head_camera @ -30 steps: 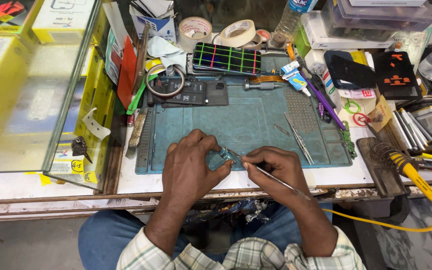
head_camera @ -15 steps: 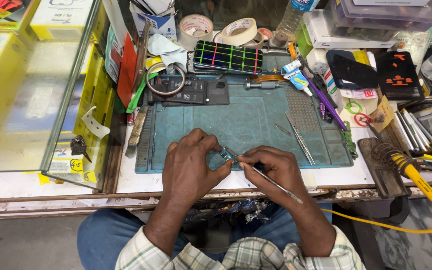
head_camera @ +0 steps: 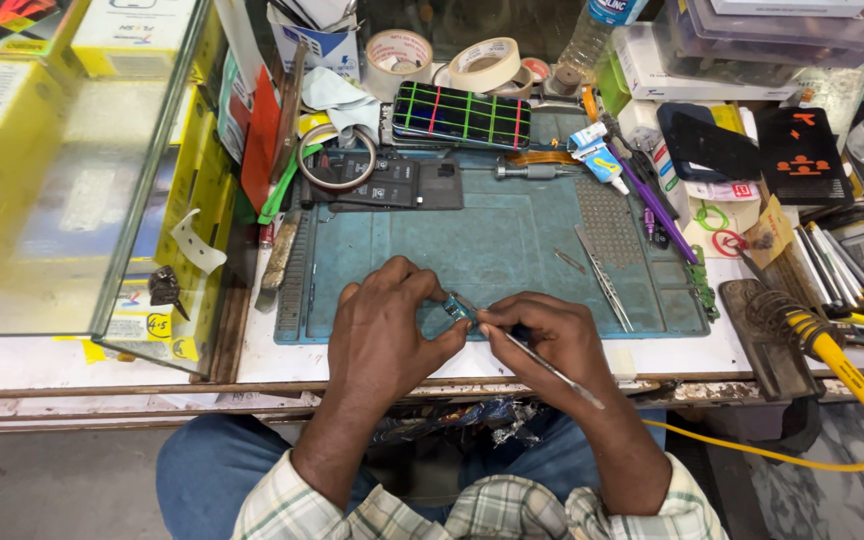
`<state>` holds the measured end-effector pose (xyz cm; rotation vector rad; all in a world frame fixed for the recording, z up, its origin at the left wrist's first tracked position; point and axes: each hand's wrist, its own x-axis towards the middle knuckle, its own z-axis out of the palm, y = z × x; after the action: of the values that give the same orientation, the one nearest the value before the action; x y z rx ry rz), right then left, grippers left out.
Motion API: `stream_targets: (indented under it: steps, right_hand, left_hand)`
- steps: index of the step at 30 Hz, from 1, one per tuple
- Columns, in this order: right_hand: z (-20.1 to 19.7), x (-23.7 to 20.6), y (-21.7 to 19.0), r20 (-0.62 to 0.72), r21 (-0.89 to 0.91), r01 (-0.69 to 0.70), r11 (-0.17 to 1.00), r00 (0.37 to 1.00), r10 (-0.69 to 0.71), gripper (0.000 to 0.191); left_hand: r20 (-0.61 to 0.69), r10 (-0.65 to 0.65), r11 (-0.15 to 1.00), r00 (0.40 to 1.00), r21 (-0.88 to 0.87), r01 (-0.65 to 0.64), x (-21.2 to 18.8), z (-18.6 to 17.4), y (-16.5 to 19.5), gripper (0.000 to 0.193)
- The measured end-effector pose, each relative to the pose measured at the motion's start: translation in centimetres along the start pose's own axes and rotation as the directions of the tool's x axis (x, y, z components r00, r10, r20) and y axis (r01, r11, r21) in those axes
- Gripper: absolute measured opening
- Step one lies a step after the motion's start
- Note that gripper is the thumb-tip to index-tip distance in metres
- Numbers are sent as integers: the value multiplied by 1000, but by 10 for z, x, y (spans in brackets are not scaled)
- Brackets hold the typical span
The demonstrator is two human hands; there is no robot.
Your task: The person uses a metal probe to scrape and clean a small blue electronic component held in their left hand. They repeatedly scrape the surface of the component, likely removing residue or oxidation, while working at a cluttered repair bench.
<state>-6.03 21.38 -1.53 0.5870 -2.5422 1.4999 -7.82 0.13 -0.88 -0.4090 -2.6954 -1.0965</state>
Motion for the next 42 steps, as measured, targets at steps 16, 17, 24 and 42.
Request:
stream_targets:
  steps: [16, 17, 24, 42]
  right_hand:
    - [3, -10, 28, -142, 276, -200, 940, 959, 246, 14]
    - [3, -10, 29, -147, 271, -192, 943, 960, 238, 15]
    - [-1, -6, 25, -218, 283, -217, 934, 934, 283, 17]
    - [1, -13, 26, -214, 236, -56, 970, 971, 108, 13]
  left_hand:
    - [-36, 27, 1000, 999, 12, -27, -3, -2, 2, 31]
    - [-39, 38, 999, 999, 13, -38, -3, -2, 3, 30]
    - [-57, 93, 996, 994, 13, -93, -6, 0, 1, 28]
    - [-24, 69, 997, 997, 42, -67, -2, 3, 2, 34]
